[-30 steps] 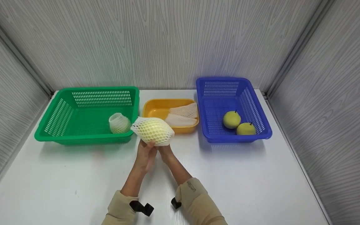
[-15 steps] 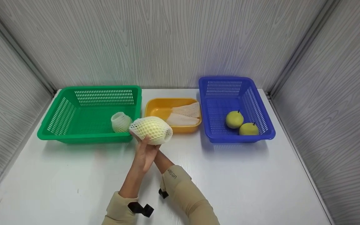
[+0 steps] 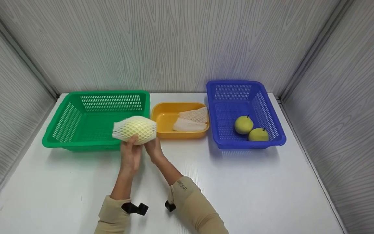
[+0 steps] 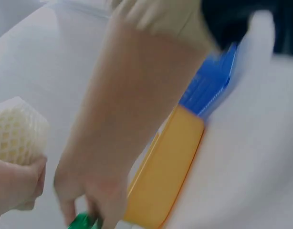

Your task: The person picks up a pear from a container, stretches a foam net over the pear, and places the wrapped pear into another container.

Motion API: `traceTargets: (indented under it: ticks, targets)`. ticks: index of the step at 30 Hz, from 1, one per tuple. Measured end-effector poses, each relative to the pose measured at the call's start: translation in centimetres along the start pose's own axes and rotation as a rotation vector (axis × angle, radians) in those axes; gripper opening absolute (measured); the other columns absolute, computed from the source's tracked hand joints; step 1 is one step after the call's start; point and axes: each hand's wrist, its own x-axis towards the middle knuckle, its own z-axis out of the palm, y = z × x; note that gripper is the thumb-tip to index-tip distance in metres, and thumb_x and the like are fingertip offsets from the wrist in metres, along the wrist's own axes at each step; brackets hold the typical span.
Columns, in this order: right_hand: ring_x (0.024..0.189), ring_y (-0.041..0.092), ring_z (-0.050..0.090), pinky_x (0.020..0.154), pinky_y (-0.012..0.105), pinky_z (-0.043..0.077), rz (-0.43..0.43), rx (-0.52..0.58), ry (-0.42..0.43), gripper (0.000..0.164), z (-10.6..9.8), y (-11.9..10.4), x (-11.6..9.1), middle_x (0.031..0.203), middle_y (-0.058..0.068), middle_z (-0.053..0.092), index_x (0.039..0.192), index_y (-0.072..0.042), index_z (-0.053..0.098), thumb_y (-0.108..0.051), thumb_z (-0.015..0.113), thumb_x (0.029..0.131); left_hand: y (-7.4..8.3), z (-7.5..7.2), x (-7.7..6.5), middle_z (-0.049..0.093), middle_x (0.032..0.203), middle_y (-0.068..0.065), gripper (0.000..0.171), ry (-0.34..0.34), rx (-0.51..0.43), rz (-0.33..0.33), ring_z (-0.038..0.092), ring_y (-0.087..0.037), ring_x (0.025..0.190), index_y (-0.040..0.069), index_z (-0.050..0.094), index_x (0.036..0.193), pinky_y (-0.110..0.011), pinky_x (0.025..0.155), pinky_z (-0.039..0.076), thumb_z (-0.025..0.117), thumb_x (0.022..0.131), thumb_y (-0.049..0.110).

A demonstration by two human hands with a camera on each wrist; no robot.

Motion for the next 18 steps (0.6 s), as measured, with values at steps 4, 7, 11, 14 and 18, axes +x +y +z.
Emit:
traceTargets:
  ticks: [4, 7, 11, 14, 18]
  targets:
    - [0.109, 0.023, 0.05, 0.093, 0.035, 0.04, 0.063, -0.137, 0.025, 0.043, 1.0, -2.9, -1.3, 0.123, 0.021, 0.051, 0.129, 0.01, 0.043, -0.004, 0.054, 0.09, 2.5, -1.5, 1.9, 0.046, 0.123, -0.016, 0.07, 0.084, 0.238, 0.191, 0.048, -0.023, 0.108, 0.0, 0.027, 0.135, -0.033, 0.093, 0.039, 0.065, 0.077, 0.009]
    - [0.111, 0.029, 0.048, 0.094, 0.035, 0.04, 0.105, -0.113, 0.017, 0.041, 1.0, -3.2, -1.3, 0.125, 0.029, 0.045, 0.128, 0.013, 0.042, -0.002, 0.053, 0.091, 4.2, -3.1, 3.8, 0.05, 0.119, -0.014, 0.069, 0.167, 0.39, 0.29, 0.049, -0.022, 0.106, 0.0, 0.032, 0.134, -0.033, 0.089, 0.04, 0.069, 0.076, 0.012]
    - [0.115, 0.036, 0.044, 0.094, 0.034, 0.039, 0.112, -0.07, 0.008, 0.04, 1.1, -3.4, -1.5, 0.127, 0.032, 0.041, 0.128, 0.012, 0.042, 0.001, 0.051, 0.091, 6.1, -5.7, 6.7, 0.051, 0.117, -0.012, 0.074, 0.288, 0.643, 0.322, 0.049, -0.02, 0.105, 0.002, 0.035, 0.134, -0.036, 0.088, 0.04, 0.076, 0.074, 0.018]
    - [0.114, 0.034, 0.045, 0.094, 0.034, 0.04, 0.105, -0.07, 0.017, 0.04, 1.1, -3.5, -1.5, 0.127, 0.031, 0.042, 0.127, 0.013, 0.041, 0.001, 0.051, 0.091, 7.0, -7.5, 8.8, 0.051, 0.116, -0.011, 0.075, 0.366, 0.914, 0.224, 0.049, -0.022, 0.107, 0.003, 0.038, 0.131, -0.04, 0.088, 0.039, 0.077, 0.072, 0.029]
    - [0.114, 0.032, 0.046, 0.094, 0.035, 0.039, 0.105, -0.072, 0.02, 0.043, 1.0, -3.4, -1.4, 0.127, 0.031, 0.042, 0.129, 0.015, 0.039, 0.0, 0.052, 0.091, 7.6, -9.0, 10.7, 0.049, 0.117, -0.014, 0.077, 0.365, 1.258, -0.016, 0.048, -0.029, 0.108, 0.004, 0.038, 0.126, -0.045, 0.088, 0.039, 0.075, 0.07, 0.041]
